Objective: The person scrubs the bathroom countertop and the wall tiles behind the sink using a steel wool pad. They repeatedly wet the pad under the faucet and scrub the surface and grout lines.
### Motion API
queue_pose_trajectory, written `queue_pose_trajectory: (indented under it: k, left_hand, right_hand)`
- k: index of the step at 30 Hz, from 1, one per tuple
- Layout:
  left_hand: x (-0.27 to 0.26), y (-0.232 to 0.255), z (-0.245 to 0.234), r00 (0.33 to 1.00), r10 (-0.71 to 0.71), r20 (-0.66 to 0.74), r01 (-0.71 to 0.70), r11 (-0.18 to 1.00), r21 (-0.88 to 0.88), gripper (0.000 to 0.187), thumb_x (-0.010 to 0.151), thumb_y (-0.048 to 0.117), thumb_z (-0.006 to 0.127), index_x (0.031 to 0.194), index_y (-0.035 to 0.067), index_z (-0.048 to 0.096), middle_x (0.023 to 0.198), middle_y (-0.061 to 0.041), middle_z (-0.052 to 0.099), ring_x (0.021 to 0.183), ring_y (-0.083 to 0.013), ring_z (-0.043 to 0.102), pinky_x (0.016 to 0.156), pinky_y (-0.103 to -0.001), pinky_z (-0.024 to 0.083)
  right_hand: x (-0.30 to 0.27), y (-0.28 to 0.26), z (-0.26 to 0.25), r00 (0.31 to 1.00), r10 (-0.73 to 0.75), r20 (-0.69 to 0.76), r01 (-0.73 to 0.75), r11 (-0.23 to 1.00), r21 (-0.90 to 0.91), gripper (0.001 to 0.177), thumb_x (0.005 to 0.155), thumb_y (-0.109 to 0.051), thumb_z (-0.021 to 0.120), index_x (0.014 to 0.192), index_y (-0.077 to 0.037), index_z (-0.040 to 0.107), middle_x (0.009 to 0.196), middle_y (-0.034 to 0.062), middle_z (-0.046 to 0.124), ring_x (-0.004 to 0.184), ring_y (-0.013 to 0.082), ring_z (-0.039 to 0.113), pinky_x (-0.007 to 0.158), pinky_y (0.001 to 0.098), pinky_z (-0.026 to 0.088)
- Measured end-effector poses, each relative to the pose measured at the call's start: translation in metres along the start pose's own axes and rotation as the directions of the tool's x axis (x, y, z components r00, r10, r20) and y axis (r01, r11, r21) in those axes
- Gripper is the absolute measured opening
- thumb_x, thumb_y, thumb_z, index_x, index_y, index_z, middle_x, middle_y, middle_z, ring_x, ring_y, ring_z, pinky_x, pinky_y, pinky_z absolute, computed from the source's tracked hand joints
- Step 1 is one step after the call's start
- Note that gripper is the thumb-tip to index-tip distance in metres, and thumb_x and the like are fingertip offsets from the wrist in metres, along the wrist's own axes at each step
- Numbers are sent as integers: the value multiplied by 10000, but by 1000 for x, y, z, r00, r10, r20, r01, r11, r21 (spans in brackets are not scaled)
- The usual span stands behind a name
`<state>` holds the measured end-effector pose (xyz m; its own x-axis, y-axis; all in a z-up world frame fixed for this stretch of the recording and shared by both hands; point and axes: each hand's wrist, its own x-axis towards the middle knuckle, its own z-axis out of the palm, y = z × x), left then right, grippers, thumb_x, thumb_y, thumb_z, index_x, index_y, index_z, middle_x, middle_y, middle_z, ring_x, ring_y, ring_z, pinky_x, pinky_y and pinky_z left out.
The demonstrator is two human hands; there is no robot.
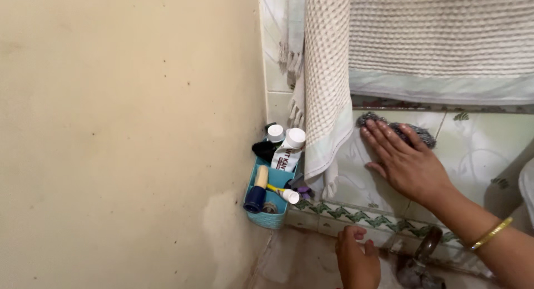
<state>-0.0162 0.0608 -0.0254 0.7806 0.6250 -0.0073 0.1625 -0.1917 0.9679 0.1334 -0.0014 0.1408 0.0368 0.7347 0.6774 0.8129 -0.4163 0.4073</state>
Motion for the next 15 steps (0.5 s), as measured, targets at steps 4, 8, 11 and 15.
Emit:
queue_pose_trajectory:
  k: [4, 8, 11, 15]
  left_hand:
    - [4, -8, -1, 1000, -27, -5, 27, 999, 17, 229, 903, 43, 675, 1098, 102, 571, 1137, -78, 571, 1087, -242, 592, 952, -389, 489]
    - [5, -13, 1, 993, -83, -86, 78, 996, -51, 236, 890, 27, 657, 1096, 112, 581, 1139, -65, 597, 1065, -228, 618, 946, -377, 508]
    - [6, -14, 1, 984, -136, -119, 128, 989, -75, 250, 895, 11, 633, 1114, 106, 561, 1159, -80, 584, 1067, -229, 627, 951, -376, 507]
    - [11, -21, -8, 971, -161, -178, 149, 986, -79, 288, 894, -5, 611, 1155, 104, 553, 1198, -81, 556, 1053, -234, 645, 952, -366, 506]
  right_hand:
    - [-9, -16, 29, 995, -95, 22, 95, 995, 18, 715, 1011, -589, 170, 1586, -165, 125, 1635, 20, 146, 1518, 132, 60, 1232, 405, 13]
    - [-6, -37, 39, 994, -105, 22, 102, 989, 105, 721, 1011, -570, 159, 1583, -131, 150, 1644, 47, 167, 1549, 137, 51, 1266, 416, -8]
    - [-6, -57, 42, 955, -117, 272, 113, 993, 33, 709, 1029, -576, 197, 1543, -90, 234, 1646, 80, 187, 1554, 191, 23, 1244, 451, -20]
    - [-19, -102, 63, 614, 167, 772, 45, 968, -246, 712, 1048, -562, 227, 1557, -73, 324, 1681, 79, 179, 1575, 228, -45, 1237, 488, -66]
